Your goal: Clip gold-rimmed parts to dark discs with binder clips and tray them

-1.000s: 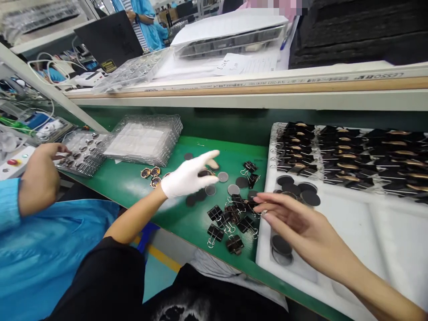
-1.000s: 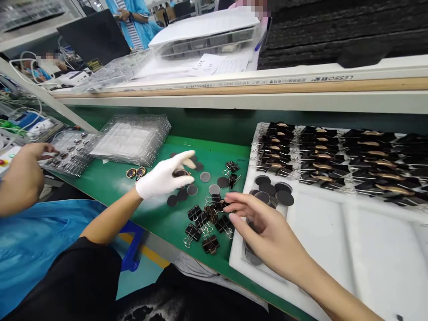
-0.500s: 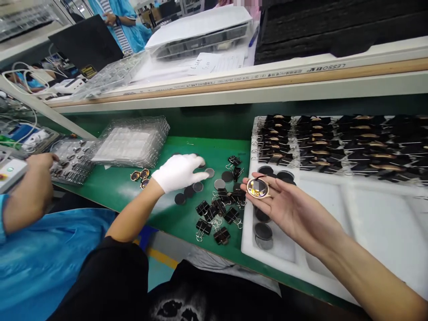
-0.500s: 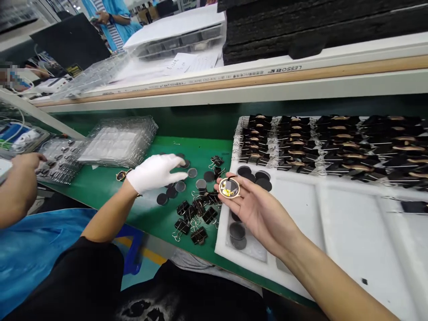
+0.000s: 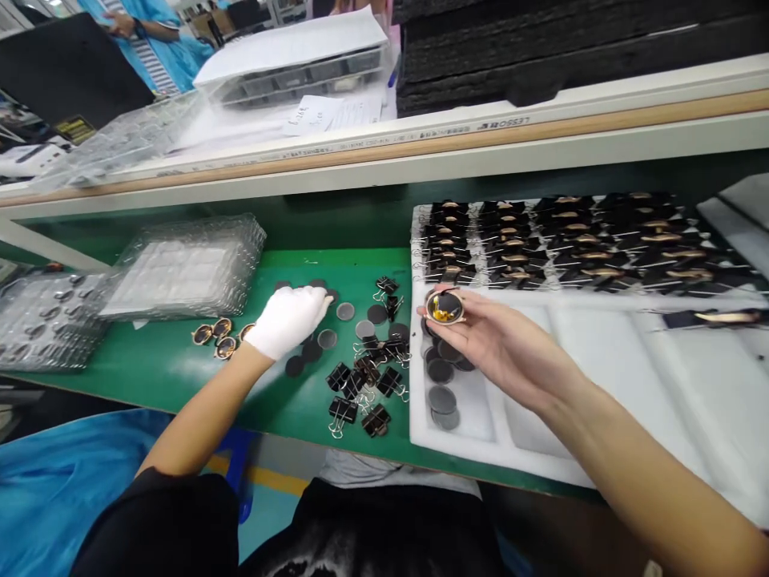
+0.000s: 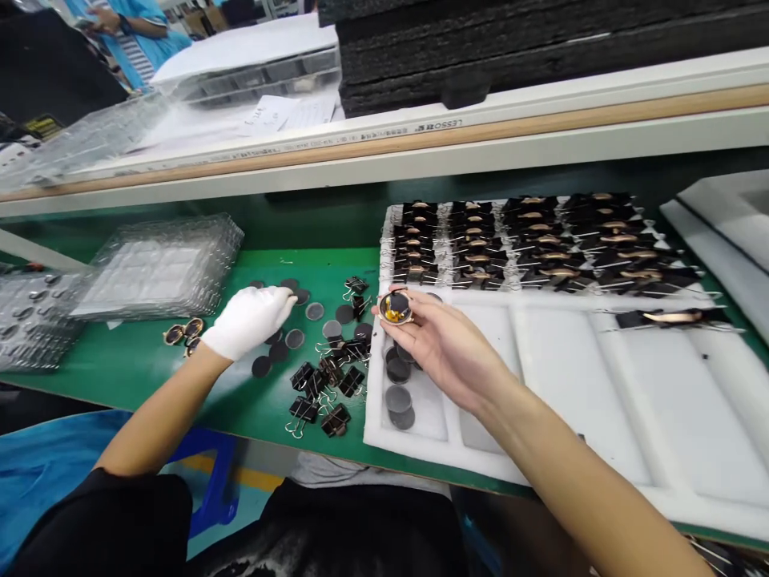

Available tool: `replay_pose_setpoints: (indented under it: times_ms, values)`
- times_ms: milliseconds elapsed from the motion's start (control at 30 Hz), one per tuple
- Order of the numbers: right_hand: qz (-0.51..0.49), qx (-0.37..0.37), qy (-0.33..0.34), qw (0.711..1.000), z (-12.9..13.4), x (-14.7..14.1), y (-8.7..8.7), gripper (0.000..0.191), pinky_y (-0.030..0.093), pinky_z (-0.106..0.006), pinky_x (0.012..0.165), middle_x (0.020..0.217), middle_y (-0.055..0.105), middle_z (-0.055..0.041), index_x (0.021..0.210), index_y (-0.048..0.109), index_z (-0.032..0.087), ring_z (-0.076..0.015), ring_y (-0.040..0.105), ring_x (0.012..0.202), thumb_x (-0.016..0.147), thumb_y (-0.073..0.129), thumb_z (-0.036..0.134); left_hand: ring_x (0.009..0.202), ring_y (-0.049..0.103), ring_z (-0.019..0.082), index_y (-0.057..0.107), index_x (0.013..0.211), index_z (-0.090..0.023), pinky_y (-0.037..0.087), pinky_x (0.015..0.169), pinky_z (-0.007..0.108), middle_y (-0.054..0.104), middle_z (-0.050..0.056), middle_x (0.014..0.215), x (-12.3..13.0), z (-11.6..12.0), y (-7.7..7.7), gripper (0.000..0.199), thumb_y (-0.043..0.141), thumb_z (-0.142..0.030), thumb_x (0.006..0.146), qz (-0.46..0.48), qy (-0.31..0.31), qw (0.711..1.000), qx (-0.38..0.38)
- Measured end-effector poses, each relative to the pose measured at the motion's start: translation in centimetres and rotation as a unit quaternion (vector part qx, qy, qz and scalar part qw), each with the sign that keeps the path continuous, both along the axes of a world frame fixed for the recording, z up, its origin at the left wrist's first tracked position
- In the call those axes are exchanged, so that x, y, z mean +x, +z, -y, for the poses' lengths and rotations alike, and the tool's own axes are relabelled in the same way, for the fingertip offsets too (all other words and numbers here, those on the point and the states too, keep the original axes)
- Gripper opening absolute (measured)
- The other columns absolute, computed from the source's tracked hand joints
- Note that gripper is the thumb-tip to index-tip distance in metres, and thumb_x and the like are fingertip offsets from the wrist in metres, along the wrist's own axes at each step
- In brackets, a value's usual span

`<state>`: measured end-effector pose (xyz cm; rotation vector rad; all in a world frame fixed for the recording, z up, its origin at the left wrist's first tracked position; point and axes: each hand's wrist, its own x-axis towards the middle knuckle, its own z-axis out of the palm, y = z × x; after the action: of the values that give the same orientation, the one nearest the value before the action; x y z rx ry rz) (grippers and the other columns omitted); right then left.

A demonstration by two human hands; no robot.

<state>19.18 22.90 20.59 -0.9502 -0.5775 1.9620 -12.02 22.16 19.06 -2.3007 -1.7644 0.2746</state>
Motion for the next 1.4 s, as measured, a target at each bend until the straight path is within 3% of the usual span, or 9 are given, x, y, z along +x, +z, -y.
replay_pose_setpoints:
  times_ms: [100,200,433,600,867,1033,1133,1267,1400]
  values:
    - [-0.012,0.059,-0.050,0.997,-0.9,1.5,1.5,0.016,0.053,-0.035,0.114,0.116,0.075,-0.0053,0.100,0.075,0.021,-0.0233,0.069,0.123,0.095,0.060,0.023,0.081,0.075,0.024,0.069,0.111,-0.015,0.054,0.074,0.033,0.078,0.011,0.095,1.9,1.0,1.9,0.040,0.043,-0.044,0.105,0.169,-0.042,0.977,0.120]
    - [-0.019,0.084,-0.081,0.993,-1.1,1.8,2.1,0.014,0.050,-0.036,0.117,0.117,0.075,-0.0050,0.096,0.074,0.022,-0.0231,0.067,0.125,0.093,0.061,0.024,0.086,0.075,0.016,0.068,0.119,-0.019,0.056,0.081,0.026,0.079,0.004,0.102,5.0,1.5,3.7,0.032,0.048,-0.041,0.105,0.326,-0.097,0.929,0.148]
    - [-0.047,0.041,-0.035,0.997,-0.2,-0.2,0.3,0.015,0.049,-0.037,0.117,0.117,0.075,-0.0033,0.105,0.073,0.023,-0.0179,0.068,0.119,0.091,0.066,0.025,0.083,0.073,0.015,0.041,0.156,-0.024,0.056,0.080,0.026,0.077,0.001,0.101,11.2,-0.7,4.2,0.050,0.041,-0.033,0.107,0.424,-0.129,0.893,-0.077]
    - [-0.040,0.067,-0.018,0.997,0.0,-0.3,-0.5,0.024,0.050,-0.037,0.114,0.124,0.075,-0.0037,0.115,0.072,0.026,-0.0192,0.068,0.120,0.091,0.068,0.025,0.076,0.071,0.016,0.032,0.159,-0.022,0.055,0.077,0.027,0.072,-0.003,0.082,12.4,-1.8,3.5,0.064,0.053,-0.037,0.101,0.416,-0.078,0.898,-0.120]
    - [0.007,0.074,0.004,0.997,0.1,-0.4,-1.5,0.030,0.054,-0.034,0.111,0.119,0.075,-0.0029,0.112,0.074,0.024,-0.0165,0.072,0.112,0.083,0.083,0.025,0.064,0.067,0.016,0.037,0.157,-0.018,0.052,0.069,0.026,0.070,-0.002,0.074,12.2,-2.9,2.1,0.066,0.053,-0.050,0.101,0.348,-0.120,0.930,-0.006]
    - [0.023,0.090,-0.064,0.994,-0.7,0.4,-1.2,0.029,0.055,-0.040,0.110,0.107,0.078,-0.0025,0.108,0.077,0.024,-0.0190,0.074,0.107,0.081,0.085,0.026,0.064,0.065,0.015,0.071,0.102,-0.020,0.045,0.066,0.026,0.067,0.001,0.068,8.9,-4.9,3.3,0.041,0.039,-0.045,0.105,0.322,-0.034,0.942,0.091]
    - [0.044,0.090,-0.079,0.992,-1.2,0.8,-1.4,0.031,0.055,-0.040,0.107,0.108,0.078,-0.0029,0.107,0.078,0.025,-0.0183,0.073,0.106,0.078,0.088,0.028,0.061,0.064,0.020,0.067,0.079,-0.021,0.036,0.058,0.028,0.064,0.002,0.061,7.3,-5.7,3.1,0.047,0.047,-0.058,0.099,0.194,-0.030,0.981,0.007]
    - [0.061,0.093,-0.048,0.993,-1.2,0.5,-2.0,0.032,0.060,-0.032,0.091,0.106,0.078,-0.0029,0.106,0.079,0.026,-0.0152,0.072,0.096,0.076,0.089,0.032,0.066,0.069,0.028,0.068,0.080,-0.021,0.038,0.059,0.031,0.068,0.008,0.065,8.0,-5.6,1.1,0.063,0.043,-0.078,0.090,0.089,-0.045,0.991,-0.091]
    - [0.042,0.110,-0.011,0.993,-1.1,0.3,-2.3,0.030,0.059,-0.029,0.088,0.104,0.078,-0.0018,0.104,0.079,0.026,-0.0132,0.072,0.093,0.076,0.089,0.031,0.072,0.072,0.032,0.071,0.086,-0.020,0.039,0.060,0.033,0.073,0.014,0.074,9.1,-5.8,-0.5,0.052,0.039,-0.060,0.097,0.064,-0.008,0.991,-0.117]
